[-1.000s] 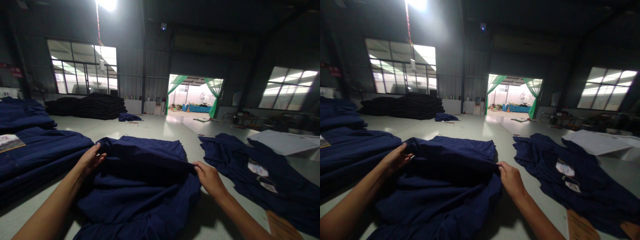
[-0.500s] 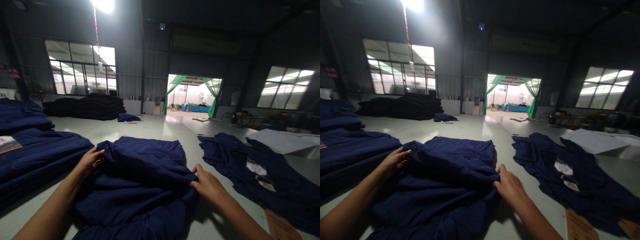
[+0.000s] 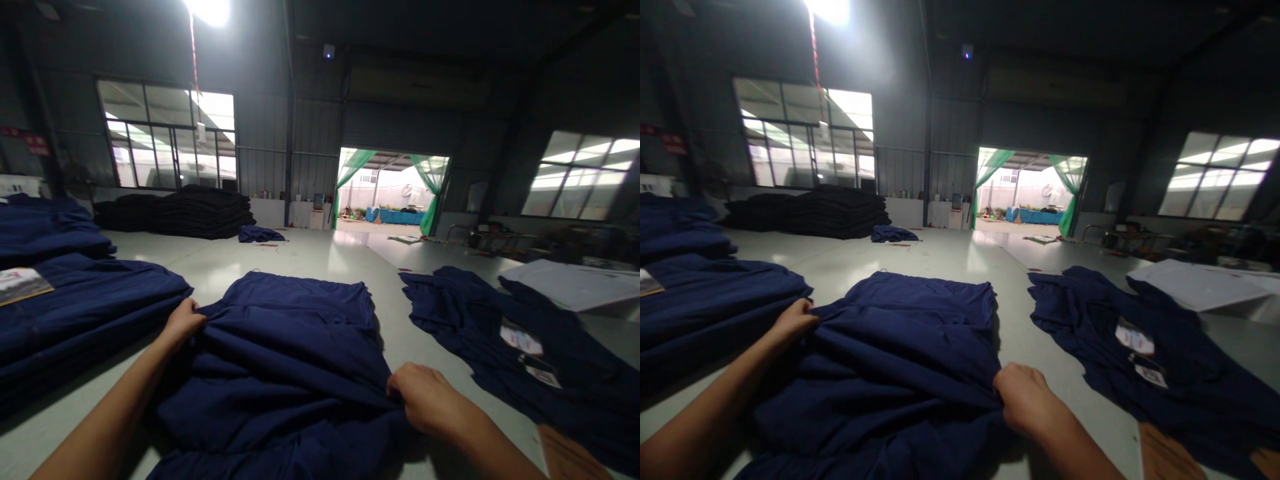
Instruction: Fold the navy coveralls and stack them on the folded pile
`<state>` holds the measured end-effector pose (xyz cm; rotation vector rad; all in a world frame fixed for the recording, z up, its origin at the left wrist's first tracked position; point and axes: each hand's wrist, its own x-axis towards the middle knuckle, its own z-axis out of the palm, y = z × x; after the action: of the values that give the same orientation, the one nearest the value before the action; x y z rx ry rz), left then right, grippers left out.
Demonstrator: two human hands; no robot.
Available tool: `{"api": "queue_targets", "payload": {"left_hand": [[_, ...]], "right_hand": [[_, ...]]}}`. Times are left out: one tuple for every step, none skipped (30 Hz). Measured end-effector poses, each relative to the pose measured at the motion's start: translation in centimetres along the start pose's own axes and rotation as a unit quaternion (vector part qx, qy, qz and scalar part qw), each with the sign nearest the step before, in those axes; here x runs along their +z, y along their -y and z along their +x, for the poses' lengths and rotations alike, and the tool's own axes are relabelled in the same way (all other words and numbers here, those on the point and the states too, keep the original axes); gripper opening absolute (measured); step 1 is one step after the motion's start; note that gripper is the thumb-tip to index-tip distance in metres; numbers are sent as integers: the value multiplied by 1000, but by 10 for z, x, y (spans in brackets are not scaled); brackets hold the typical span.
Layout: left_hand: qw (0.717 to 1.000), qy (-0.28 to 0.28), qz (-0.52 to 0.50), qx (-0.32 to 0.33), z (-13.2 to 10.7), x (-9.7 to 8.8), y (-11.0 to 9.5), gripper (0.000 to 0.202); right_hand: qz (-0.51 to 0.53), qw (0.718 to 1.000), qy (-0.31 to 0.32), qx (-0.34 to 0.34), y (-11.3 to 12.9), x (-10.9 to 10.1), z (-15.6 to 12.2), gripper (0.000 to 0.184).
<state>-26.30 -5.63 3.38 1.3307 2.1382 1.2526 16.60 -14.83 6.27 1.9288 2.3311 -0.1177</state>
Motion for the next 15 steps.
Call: {"api": "queue_targets", "payload": {"left_hand": [[998, -16, 62, 13, -1, 2, -1, 25], [994, -29, 105, 30, -2, 5, -3, 33], [989, -33, 134, 49, -4, 8, -6, 41], [985, -33, 150, 72, -5, 10, -8, 50], [981, -34, 165, 97, -6, 12, -11, 55], [975, -37, 182, 121, -7, 13, -13, 57], [970, -43, 195, 142, -8, 13, -15, 54], [966, -52, 199, 154, -7, 12, -15, 49], [965, -64, 197, 162, -6, 11, -15, 44], [965, -75, 191, 166, -5, 10, -14, 39], [965, -82, 184, 165, -3, 9, -12, 37], [968, -78, 178, 161, -2, 8, -10, 35], [970, -65, 178, 153, -2, 8, -7, 33], [971, -48, 188, 141, -2, 9, -5, 31], [969, -35, 207, 131, -4, 10, -4, 29]], "right_hand": [[23, 1000, 4, -21, -1, -1, -1, 34], [49, 998, 3, -46, -3, -2, -1, 29], [77, 995, -6, -70, -4, -1, 2, 25], [106, 990, -25, -88, -5, 1, 6, 24], [130, 985, -56, -101, -6, 5, 13, 25], [144, 979, -95, -107, -7, 10, 20, 27], [148, 974, -136, -107, -8, 16, 29, 30], [144, 970, -166, -103, -10, 23, 37, 33], [140, 969, -180, -95, -11, 30, 45, 36], [138, 971, -176, -85, -12, 36, 52, 35], [140, 974, -163, -71, -14, 41, 57, 30], [144, 977, -147, -54, -15, 44, 61, 23], [145, 979, -141, -39, -15, 45, 63, 19], [138, 979, -148, -28, -14, 45, 63, 17], [125, 977, -170, -24, -12, 43, 62, 17]]}}
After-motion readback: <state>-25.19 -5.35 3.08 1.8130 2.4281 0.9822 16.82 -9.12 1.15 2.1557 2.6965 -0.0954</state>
